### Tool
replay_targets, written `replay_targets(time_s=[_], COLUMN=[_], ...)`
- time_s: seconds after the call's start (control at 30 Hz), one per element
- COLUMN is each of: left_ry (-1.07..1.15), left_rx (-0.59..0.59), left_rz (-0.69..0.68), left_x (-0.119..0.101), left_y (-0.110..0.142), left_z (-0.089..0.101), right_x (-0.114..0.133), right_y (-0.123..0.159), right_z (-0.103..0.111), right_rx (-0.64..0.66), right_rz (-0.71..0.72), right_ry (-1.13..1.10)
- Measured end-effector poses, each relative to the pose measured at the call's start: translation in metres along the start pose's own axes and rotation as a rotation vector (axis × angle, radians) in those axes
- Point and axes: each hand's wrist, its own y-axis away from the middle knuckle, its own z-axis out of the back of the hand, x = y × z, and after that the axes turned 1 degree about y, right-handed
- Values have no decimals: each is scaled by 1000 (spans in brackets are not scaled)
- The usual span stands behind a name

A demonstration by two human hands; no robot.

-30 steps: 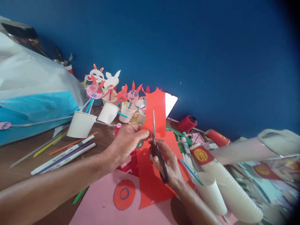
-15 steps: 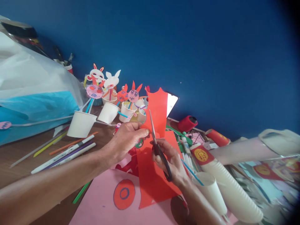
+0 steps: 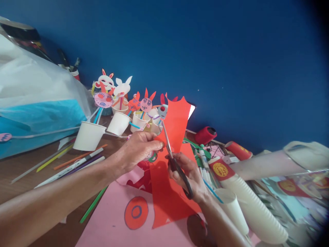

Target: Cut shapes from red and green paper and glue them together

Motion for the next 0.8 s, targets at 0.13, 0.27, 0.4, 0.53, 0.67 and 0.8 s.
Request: replay_targets(time_s=[0.13,0.27,0.4,0.53,0.67,0.8], left_ry=[-15,17,25,29,15,-27], left_rx=[22,39,38,50,70,100], left_rz=[-15,9,21,18,17,4], left_x=[0,0,-2,-2,-2,-2], left_y=[-2,-2,-2,-2,-2,-3], left_z=[2,4,5,5,5,8], right_x=[0,-4,-8,-7,-5,-3], right_y=[0,0,0,0,0,-1], right_z=[0,1,5,8,9,9], right_rx=[5,2,18,51,60,53], right_rz=[-10,1,6,26,45,36], right_ry=[-22,-17,8,55,78,84])
